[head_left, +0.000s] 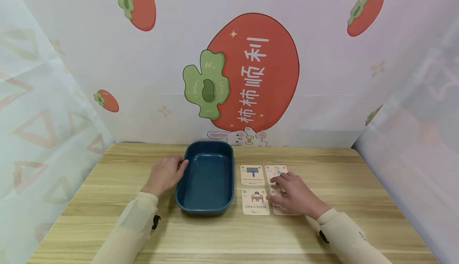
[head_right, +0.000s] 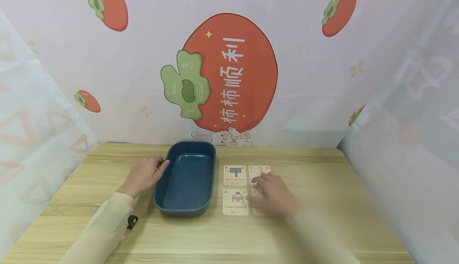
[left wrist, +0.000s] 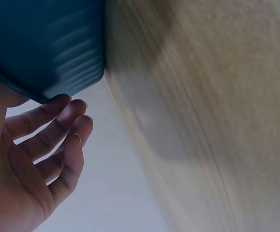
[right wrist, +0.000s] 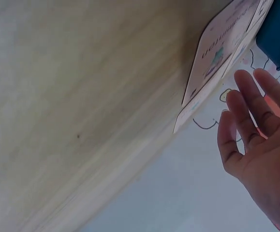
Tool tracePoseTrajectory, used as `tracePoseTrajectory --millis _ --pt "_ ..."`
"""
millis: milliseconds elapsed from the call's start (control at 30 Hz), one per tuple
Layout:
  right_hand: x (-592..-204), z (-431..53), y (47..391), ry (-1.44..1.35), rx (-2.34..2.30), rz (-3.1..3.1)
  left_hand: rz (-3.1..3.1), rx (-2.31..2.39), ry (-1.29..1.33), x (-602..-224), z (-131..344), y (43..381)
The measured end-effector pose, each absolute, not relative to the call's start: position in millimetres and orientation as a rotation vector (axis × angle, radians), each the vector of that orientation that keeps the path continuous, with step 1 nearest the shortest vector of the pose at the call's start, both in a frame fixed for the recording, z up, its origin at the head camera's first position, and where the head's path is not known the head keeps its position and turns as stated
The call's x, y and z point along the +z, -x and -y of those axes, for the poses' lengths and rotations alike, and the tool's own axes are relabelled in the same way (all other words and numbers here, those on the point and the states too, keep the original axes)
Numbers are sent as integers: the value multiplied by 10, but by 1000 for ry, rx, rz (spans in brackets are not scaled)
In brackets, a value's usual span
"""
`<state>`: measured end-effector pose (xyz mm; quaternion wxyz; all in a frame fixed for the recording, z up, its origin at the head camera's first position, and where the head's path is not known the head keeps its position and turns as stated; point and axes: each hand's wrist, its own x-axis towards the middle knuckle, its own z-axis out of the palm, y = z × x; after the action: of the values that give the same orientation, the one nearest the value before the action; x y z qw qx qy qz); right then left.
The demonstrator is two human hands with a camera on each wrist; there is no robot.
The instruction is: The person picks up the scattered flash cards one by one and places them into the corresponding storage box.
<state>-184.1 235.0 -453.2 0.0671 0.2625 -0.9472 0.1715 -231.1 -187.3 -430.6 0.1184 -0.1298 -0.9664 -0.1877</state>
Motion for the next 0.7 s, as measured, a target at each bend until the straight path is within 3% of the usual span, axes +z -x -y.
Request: tracePoseTrajectory --millis 700 --pt "-4552 -2290 1791 -734 500 2947 2841 -566 367 -4329 1865 2312"
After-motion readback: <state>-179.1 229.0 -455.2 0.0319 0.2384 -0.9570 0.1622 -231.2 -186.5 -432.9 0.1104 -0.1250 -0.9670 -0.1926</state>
